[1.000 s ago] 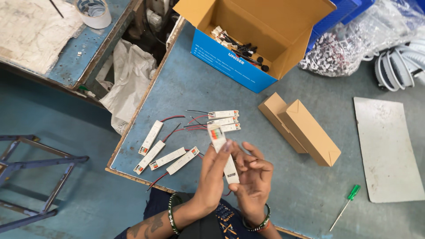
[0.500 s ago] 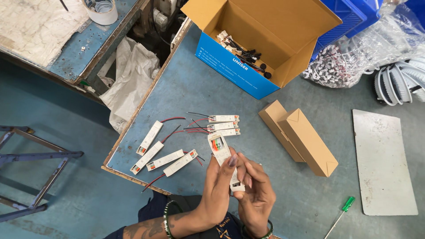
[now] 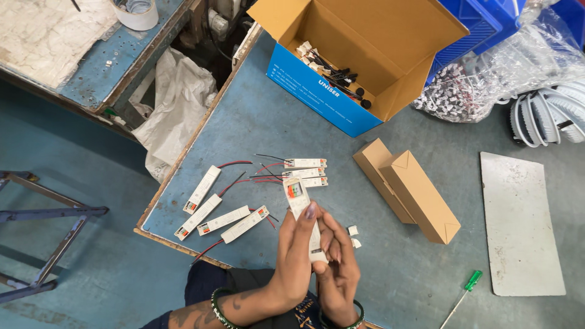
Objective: The person assembles small white rectangular electronic modules by inserting red and black wires into terminal blocks and securing them with a green screwdriver. The person repeatedly picks up modules, aligns wires, tightens screws, and places the finished units on the table.
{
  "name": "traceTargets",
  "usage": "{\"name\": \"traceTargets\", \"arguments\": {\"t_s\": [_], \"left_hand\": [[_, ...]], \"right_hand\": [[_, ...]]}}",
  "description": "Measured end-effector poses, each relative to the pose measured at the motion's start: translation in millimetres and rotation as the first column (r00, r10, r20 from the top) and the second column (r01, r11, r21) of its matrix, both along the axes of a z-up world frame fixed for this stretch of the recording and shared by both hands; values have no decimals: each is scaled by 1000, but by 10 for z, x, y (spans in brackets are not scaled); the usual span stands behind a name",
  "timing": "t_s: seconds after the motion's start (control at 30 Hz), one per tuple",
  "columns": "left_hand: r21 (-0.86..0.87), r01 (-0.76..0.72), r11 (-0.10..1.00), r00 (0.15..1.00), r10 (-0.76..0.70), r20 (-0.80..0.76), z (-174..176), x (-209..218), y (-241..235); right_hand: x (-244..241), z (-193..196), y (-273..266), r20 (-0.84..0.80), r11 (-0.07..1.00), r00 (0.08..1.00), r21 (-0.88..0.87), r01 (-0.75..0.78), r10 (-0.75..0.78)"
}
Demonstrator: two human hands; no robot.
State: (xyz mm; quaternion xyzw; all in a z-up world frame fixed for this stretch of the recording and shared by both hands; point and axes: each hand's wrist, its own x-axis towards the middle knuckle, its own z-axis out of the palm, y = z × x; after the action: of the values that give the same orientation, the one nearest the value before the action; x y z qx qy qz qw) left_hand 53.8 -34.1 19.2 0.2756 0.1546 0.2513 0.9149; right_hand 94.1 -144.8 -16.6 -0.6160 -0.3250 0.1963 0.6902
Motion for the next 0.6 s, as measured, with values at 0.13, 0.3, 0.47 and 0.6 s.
{"name": "traceTargets", "arguments": {"t_s": [0.13, 0.3, 0.47, 0.6], "left_hand": [[-14, -12, 1000, 998, 12, 56, -3, -22, -62], [94, -46, 995, 999, 43, 26, -51, 18, -45], [212, -22, 977, 995, 2, 96, -76, -15, -57], [166, 14, 986, 995, -31, 97, -74, -52, -81]], "right_hand": [[-15, -140, -102, 41, 996, 995, 3, 90, -90], [53, -164, -97, -38, 997, 996, 21, 80, -79], [80, -58, -3, -184, 998, 981, 17, 59, -55], [63, -39, -19, -155, 999, 987, 8, 50, -48]]}}
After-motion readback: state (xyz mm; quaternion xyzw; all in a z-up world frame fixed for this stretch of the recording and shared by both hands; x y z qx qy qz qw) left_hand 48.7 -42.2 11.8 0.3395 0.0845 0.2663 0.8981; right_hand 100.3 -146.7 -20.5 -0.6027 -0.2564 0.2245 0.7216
